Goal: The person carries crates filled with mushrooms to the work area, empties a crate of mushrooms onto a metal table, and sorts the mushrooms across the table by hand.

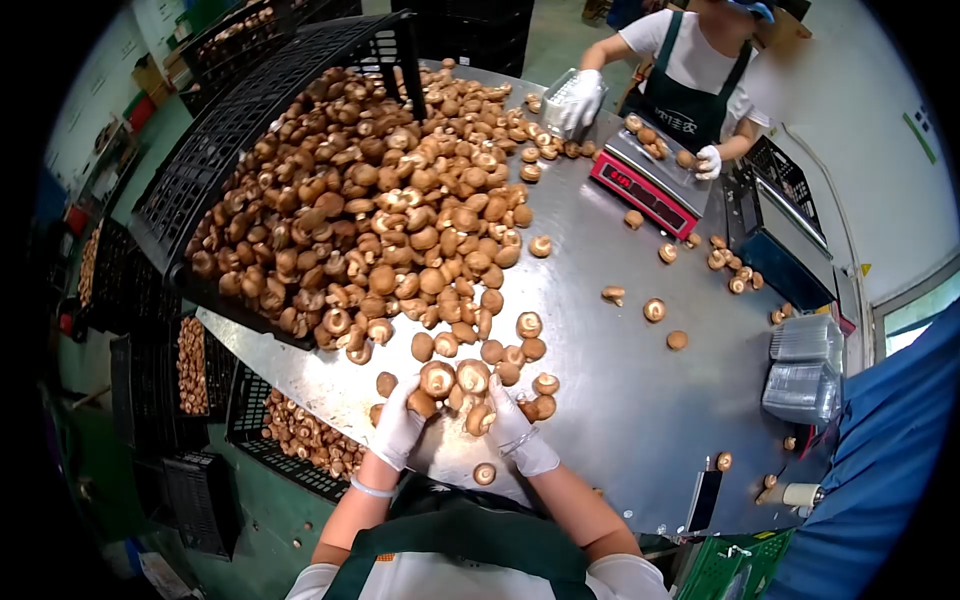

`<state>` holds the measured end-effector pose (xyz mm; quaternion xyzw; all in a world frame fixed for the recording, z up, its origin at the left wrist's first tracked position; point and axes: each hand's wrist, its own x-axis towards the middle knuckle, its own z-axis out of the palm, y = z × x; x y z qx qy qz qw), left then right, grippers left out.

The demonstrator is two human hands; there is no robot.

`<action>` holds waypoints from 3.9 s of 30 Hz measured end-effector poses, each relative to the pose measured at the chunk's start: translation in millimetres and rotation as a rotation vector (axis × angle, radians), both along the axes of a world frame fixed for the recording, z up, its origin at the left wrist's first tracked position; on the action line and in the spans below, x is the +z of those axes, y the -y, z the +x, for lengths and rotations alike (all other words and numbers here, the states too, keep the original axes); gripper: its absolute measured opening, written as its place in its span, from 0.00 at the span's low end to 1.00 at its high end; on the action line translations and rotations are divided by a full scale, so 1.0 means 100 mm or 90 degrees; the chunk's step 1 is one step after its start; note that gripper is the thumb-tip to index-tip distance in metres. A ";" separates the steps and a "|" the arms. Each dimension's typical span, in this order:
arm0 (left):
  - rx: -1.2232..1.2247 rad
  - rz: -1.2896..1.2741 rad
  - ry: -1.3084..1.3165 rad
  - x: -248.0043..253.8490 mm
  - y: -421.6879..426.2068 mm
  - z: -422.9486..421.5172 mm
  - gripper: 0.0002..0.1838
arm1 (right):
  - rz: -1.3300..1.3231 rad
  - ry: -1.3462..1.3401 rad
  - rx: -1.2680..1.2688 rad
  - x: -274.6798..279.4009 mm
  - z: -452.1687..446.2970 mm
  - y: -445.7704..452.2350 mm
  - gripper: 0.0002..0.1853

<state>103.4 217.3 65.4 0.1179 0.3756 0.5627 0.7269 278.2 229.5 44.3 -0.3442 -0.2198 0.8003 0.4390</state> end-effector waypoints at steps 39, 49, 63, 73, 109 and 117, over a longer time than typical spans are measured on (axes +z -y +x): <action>0.158 0.132 -1.099 -0.54 0.84 -0.61 0.23 | 0.959 0.953 0.369 -0.32 -0.89 -1.02 0.15; 0.228 0.100 -1.151 -0.50 0.92 -1.46 0.21 | 0.250 0.498 0.137 0.29 -0.91 -1.16 0.06; 0.134 0.268 -1.185 -0.49 -0.38 -1.05 0.27 | 0.807 1.118 0.268 0.11 -1.47 -1.33 0.35; 0.193 0.354 -1.057 -0.65 -0.37 -0.98 0.22 | 0.765 1.064 0.289 -0.10 -1.25 -1.31 0.29; 0.307 0.118 -1.032 -0.70 0.49 -0.66 0.24 | 0.317 0.470 0.016 0.16 0.27 -0.53 0.25; 0.328 -0.070 -1.163 -1.05 0.52 -1.45 0.26 | 0.403 0.548 0.043 0.19 -0.18 -1.32 0.09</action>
